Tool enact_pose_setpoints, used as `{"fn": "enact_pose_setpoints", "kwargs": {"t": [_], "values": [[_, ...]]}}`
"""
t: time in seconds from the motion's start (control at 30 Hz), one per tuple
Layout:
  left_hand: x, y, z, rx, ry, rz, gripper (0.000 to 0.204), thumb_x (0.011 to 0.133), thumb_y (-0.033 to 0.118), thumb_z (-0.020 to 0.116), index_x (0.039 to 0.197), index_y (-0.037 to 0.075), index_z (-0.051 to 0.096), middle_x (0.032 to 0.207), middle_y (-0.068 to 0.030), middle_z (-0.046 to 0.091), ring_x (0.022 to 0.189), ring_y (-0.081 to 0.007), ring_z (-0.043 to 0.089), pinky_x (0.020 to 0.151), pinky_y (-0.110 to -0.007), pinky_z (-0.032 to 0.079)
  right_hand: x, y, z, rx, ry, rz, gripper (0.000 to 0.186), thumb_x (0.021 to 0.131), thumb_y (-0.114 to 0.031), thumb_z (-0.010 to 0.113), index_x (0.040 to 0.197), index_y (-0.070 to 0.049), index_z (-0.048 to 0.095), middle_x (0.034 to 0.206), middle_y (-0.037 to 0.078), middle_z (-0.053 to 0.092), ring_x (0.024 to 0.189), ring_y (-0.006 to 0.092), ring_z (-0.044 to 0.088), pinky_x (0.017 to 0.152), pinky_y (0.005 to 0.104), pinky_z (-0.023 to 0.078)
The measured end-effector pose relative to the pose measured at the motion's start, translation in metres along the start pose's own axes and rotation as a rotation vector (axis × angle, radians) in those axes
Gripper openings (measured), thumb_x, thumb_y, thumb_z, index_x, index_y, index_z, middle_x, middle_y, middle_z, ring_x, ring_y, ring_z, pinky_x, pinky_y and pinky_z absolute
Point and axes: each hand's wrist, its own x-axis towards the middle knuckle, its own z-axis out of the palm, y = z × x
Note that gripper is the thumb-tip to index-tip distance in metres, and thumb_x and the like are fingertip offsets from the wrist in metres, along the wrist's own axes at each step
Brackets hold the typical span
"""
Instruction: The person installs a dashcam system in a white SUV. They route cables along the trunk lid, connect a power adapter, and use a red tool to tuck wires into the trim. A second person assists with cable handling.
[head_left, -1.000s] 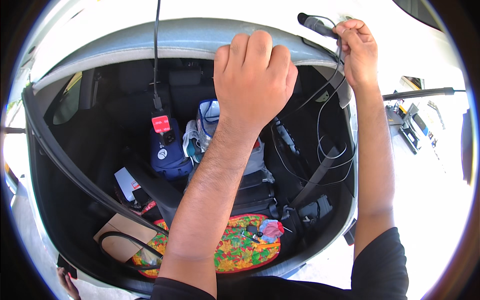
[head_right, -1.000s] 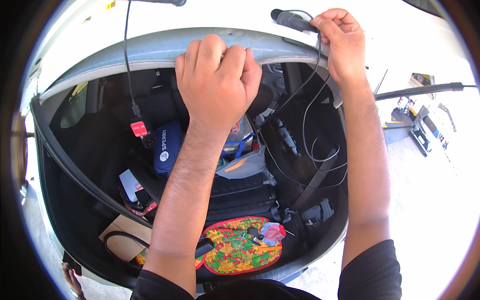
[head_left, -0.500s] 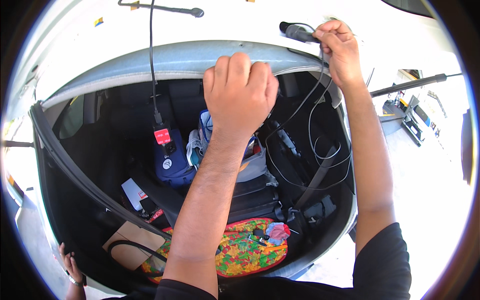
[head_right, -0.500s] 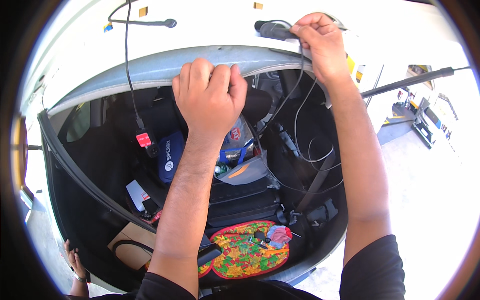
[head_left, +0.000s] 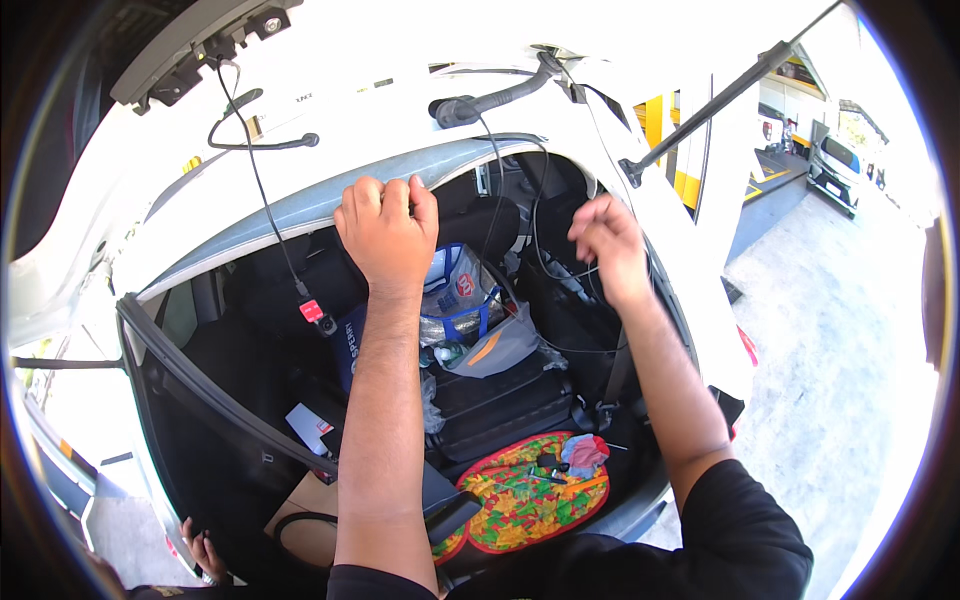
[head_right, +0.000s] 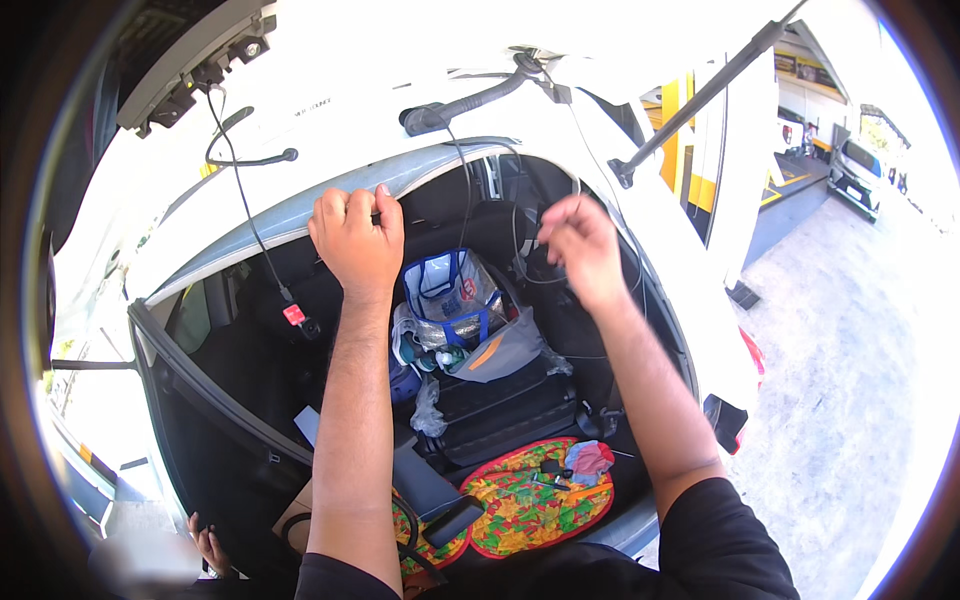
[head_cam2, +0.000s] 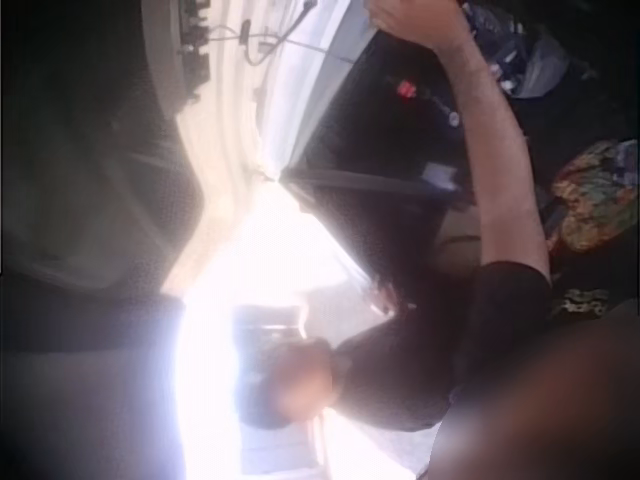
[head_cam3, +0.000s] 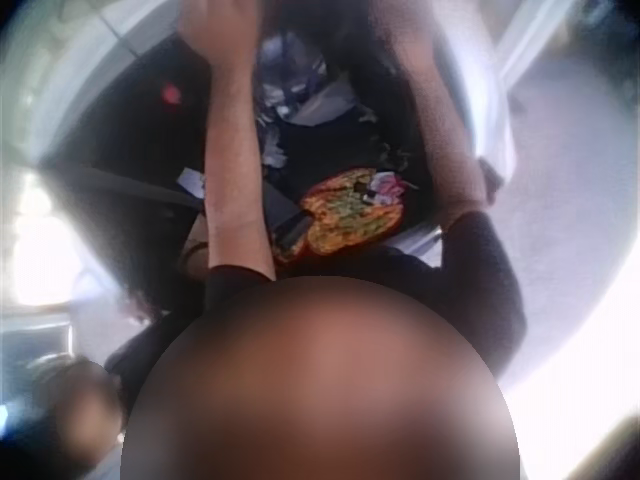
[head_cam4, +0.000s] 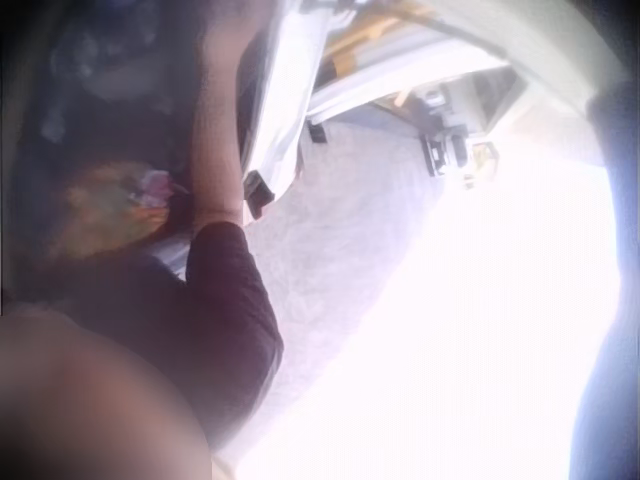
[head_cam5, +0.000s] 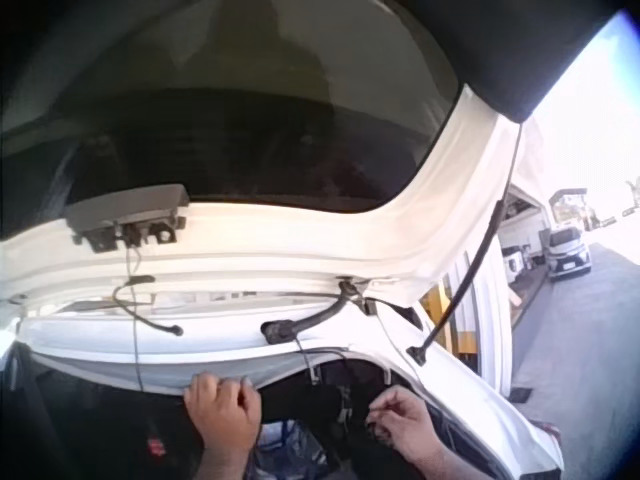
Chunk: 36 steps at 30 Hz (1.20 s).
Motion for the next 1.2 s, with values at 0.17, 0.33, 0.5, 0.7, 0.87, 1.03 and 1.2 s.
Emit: {"fn": "enact_pose_setpoints", "kwargs": {"t": [0.17, 0.33, 0.5, 0.7, 0.87, 1.03, 1.2], "values": [[0.001, 0.002, -0.001, 0.037, -0.018, 0.013, 0.027, 0.09, 0.019, 0.077, 0.075, 0.012, 0.056, 0.084, -0.0048, 0.05, 0.08, -0.0279, 0.056, 0.071, -0.044, 0.043, -0.169, 0.114, -0.004, -0.033, -0.205, 0.38, 0.015, 0.096, 0.007, 0.06, 0.105, -0.004, 0.064, 0.091, 0.003, 0.07, 0.08, 0.0095, 0.066, 0.066, 0.0255, 0.053], [0.004, 0.002, -0.003, 0.039, -0.013, 0.035, 0.027, 0.09, 0.019, 0.076, 0.075, 0.011, 0.056, 0.083, -0.0053, 0.05, 0.08, -0.0283, 0.056, 0.071, -0.044, 0.043, -0.412, 0.252, -0.097, -0.694, -1.428, 0.722, 0.029, 0.099, -0.031, 0.067, 0.118, -0.01, 0.072, 0.101, 0.016, 0.077, 0.113, 0.0361, 0.071, 0.099, 0.0472, 0.053], [0.005, 0.005, -0.002, 0.033, -0.014, 0.031, 0.026, 0.09, 0.019, 0.076, 0.076, 0.011, 0.056, 0.084, -0.0058, 0.051, 0.081, -0.0296, 0.057, 0.072, -0.045, 0.043, -0.621, 0.298, -0.267, -0.505, -0.458, 1.755, 0.019, 0.1, -0.029, 0.069, 0.108, -0.014, 0.077, 0.092, 0.005, 0.075, 0.077, 0.0219, 0.073, 0.074, 0.038, 0.061], [0.006, 0.006, -0.002, 0.041, -0.019, 0.038, 0.027, 0.09, 0.019, 0.076, 0.075, 0.012, 0.055, 0.084, -0.0057, 0.051, 0.081, -0.03, 0.056, 0.072, -0.046, 0.043, -0.718, 0.21, -0.377, -0.862, -0.28, 2.036, 0.023, 0.102, -0.014, 0.055, 0.102, -0.002, 0.075, 0.094, 0.013, 0.079, 0.079, 0.0239, 0.079, 0.069, 0.0399, 0.063], [0.006, 0.005, 0.0, 0.042, 0.002, 0.044, 0.027, 0.09, 0.018, 0.076, 0.075, 0.012, 0.054, 0.084, -0.0057, 0.05, 0.081, -0.0298, 0.056, 0.072, -0.046, 0.042, -0.735, 0.2, -0.353, -0.772, -0.397, 1.879, 0.022, 0.102, -0.019, 0.063, 0.103, -0.001, 0.075, 0.092, 0.01, 0.079, 0.077, 0.0218, 0.079, 0.065, 0.0374, 0.063], [0.005, 0.005, 0.0, 0.033, -0.012, 0.016, 0.026, 0.089, 0.018, 0.076, 0.076, 0.012, 0.055, 0.085, -0.0058, 0.051, 0.082, -0.0302, 0.056, 0.072, -0.046, 0.042, -0.723, 0.249, -0.313, -0.582, -0.766, 1.533, 0.025, 0.098, -0.026, 0.077, 0.106, -0.002, 0.075, 0.09, 0.01, 0.079, 0.075, 0.0191, 0.076, 0.064, 0.0351, 0.062], [0.004, 0.006, -0.002, 0.027, -0.018, 0.004, 0.025, 0.089, 0.018, 0.076, 0.076, 0.012, 0.056, 0.086, -0.0064, 0.052, 0.083, -0.0302, 0.056, 0.073, -0.047, 0.043, -0.675, 0.286, -0.303, -0.488, -0.445, 1.699, 0.018, 0.095, -0.026, 0.078, 0.103, -0.01, 0.077, 0.104, 0.008, 0.077, 0.103, 0.0249, 0.074, 0.084, 0.0449, 0.061]]}}
